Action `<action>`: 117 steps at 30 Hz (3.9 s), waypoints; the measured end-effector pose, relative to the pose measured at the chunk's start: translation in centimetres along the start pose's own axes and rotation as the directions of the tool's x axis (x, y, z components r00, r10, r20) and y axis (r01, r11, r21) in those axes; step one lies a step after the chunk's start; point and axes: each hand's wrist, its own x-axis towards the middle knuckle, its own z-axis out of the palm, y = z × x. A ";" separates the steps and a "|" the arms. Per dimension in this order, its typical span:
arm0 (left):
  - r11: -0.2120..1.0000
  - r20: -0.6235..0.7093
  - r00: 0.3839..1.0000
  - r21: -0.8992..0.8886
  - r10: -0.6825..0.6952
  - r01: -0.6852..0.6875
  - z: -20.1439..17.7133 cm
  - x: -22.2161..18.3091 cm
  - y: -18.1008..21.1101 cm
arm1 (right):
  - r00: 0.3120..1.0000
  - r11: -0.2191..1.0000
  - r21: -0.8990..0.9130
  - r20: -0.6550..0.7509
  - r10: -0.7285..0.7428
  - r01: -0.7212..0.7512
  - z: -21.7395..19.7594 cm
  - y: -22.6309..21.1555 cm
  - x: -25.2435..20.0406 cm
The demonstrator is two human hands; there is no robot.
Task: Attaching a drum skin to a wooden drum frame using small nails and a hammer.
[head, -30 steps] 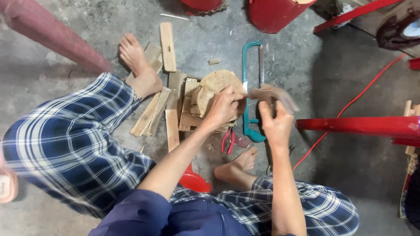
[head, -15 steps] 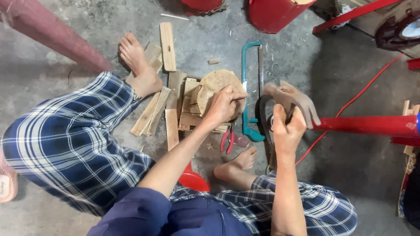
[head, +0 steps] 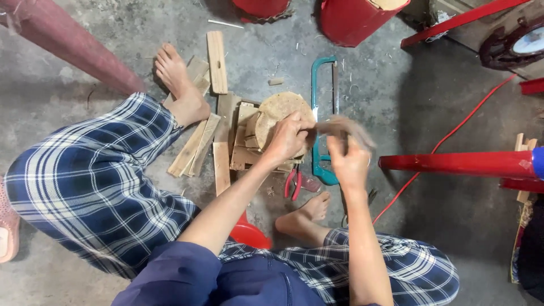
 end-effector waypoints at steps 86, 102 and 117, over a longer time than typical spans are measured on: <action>0.957 -0.578 0.796 -0.290 -0.180 0.006 -6.7 -0.6 -1.8 | 0.767 0.628 0.616 -0.058 0.639 -0.476 10.7 5.4 -3.6; 0.979 -0.488 0.859 0.041 -0.153 0.197 -9.3 -1.2 0.1 | 0.740 0.648 0.582 -0.113 0.663 -0.491 12.3 5.1 -3.8; 0.883 -0.412 0.813 0.044 -0.411 0.468 -7.7 -1.1 -0.1 | 0.746 0.674 0.537 -0.116 0.655 -0.508 11.7 4.7 -3.2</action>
